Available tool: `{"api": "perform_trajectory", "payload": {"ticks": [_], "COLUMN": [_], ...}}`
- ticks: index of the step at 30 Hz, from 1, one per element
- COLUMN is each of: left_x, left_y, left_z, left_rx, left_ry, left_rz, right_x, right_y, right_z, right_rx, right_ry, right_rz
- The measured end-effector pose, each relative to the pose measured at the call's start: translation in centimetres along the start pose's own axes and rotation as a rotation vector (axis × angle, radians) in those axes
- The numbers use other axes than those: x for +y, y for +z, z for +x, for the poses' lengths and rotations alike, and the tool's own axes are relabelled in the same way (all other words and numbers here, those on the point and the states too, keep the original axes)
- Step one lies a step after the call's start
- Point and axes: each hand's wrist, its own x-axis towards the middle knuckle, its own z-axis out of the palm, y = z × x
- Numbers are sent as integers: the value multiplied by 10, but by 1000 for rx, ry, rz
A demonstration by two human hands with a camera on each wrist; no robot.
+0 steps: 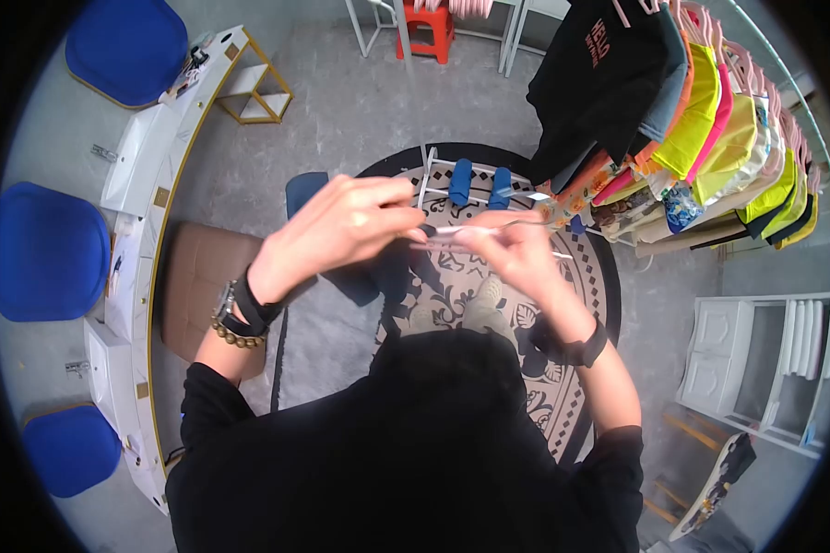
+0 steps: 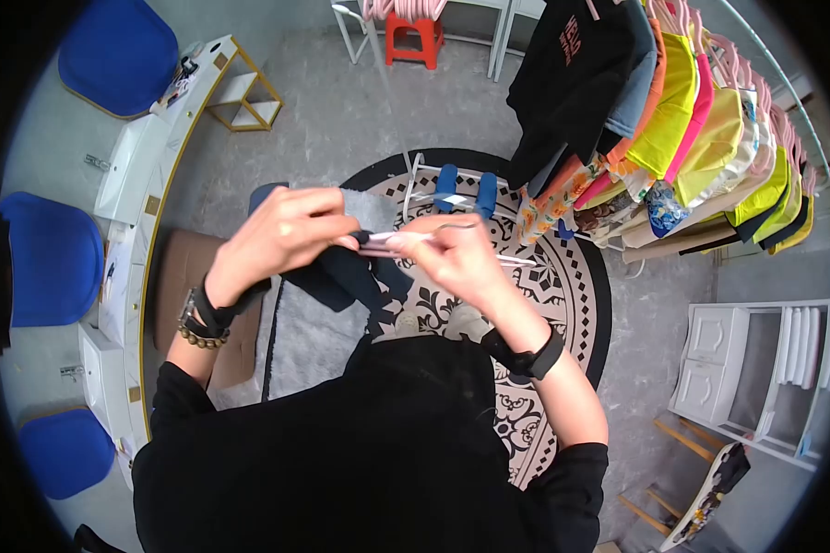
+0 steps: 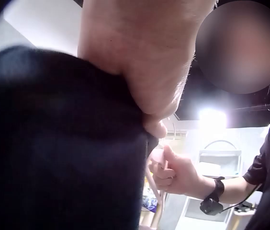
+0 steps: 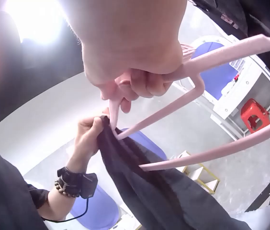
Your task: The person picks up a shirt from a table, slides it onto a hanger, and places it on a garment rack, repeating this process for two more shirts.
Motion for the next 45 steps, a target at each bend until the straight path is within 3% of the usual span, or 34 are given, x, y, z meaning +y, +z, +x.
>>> {"api": "perform_trajectory", "payload": {"ticks": [2, 3, 5, 7, 12, 15, 18, 21, 23, 25, 28, 31, 33, 35, 37, 39, 41, 43, 45], "left_x": [5, 17, 31, 37, 51, 59, 70, 72, 76, 76, 82, 89, 87, 83, 79, 76, 71, 66, 62], "left_y": [12, 11, 3, -3, 4, 21, 28, 29, 30, 34, 34, 28, 28, 27, 25, 23, 26, 26, 24], "left_z": [-1, 3, 3, 3, 5, 19, 32, 40, 44, 48, 59, 67, 68, 68, 67, 66, 63, 60, 56], "left_rx": [38, 58, -91, -93, -176, -73, -76, -46, 75, 117, 135, 87, 124, 137, 152, 206, 202, 196, 188], "left_ry": [58, 81, 8, -21, -123, -85, -160, -215, -297, -301, -296, -340, -352, -350, -354, -349, -323, -291, -314], "left_rz": [-30, -61, 63, 106, 177, 132, 141, 115, -5, -22, -62, -93, -158, -183, -206, -297, -274, -250, -231], "right_x": [-18, -15, -8, -9, -31, -37, -36, -51, -28, -13, 9, 40, 49, 37, 39, 37, 38, 50, 53], "right_y": [14, 23, 27, 21, -14, -27, -42, -59, -66, -54, -45, -42, -42, -44, -40, -43, -38, -32, -31], "right_z": [-1, -6, -13, -20, -33, -38, -42, -52, -82, -90, -84, -78, -76, -68, -61, -47, -46, -45, -56], "right_rx": [-125, -161, -29, 57, 33, 83, 158, 537, 370, 123, -19, -43, -39, 42, 250, 134, -197, -376, -433], "right_ry": [-81, -16, 8, 87, 93, 58, 1, -488, -629, -529, -197, -98, -144, -53, -249, -434, -359, -369, -211], "right_rz": [-285, -265, -131, 58, 16, -14, -67, -572, -524, -473, -495, -592, -604, -363, -357, -435, -364, -284, -208]}}
